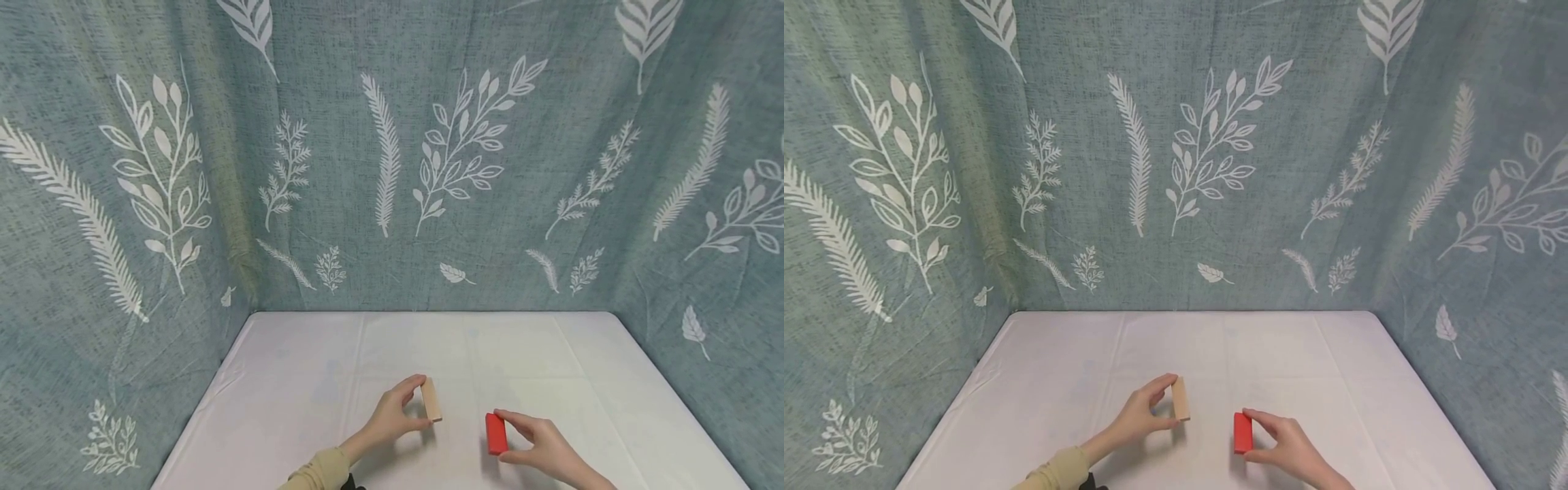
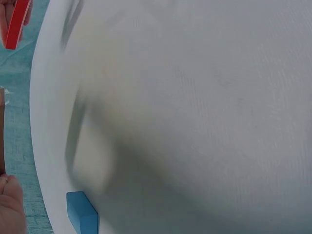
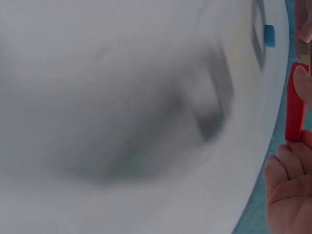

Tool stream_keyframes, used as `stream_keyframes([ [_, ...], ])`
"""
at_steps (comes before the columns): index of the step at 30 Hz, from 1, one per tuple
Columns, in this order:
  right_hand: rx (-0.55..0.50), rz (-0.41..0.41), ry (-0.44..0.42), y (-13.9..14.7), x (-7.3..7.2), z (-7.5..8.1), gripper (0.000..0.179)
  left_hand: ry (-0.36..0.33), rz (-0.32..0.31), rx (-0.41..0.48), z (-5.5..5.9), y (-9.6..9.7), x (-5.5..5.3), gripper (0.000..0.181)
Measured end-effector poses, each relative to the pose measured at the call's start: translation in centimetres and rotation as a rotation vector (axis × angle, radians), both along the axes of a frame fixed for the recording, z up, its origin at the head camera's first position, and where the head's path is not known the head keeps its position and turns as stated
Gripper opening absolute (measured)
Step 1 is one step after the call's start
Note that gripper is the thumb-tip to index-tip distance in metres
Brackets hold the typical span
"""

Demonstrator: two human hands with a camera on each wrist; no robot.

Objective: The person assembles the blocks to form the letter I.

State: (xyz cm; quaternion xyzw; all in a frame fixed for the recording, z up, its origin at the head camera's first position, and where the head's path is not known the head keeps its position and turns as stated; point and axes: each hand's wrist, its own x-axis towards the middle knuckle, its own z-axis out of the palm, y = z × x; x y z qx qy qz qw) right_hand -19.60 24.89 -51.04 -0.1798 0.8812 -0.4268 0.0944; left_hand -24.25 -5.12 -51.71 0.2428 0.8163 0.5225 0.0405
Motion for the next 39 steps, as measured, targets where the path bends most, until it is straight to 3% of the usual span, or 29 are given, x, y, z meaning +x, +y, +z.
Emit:
stream_keyframes([
  [17,-0.035,0.056,-0.079,-2.7,0.8,1.2,0.075,0.019,0.059,0.020,0.1,0.5,0.1,0.074],
  [39,-0.027,0.090,-0.191,-3.9,0.5,-1.3,0.068,0.030,0.102,0.029,-0.2,0.5,0.2,0.075],
])
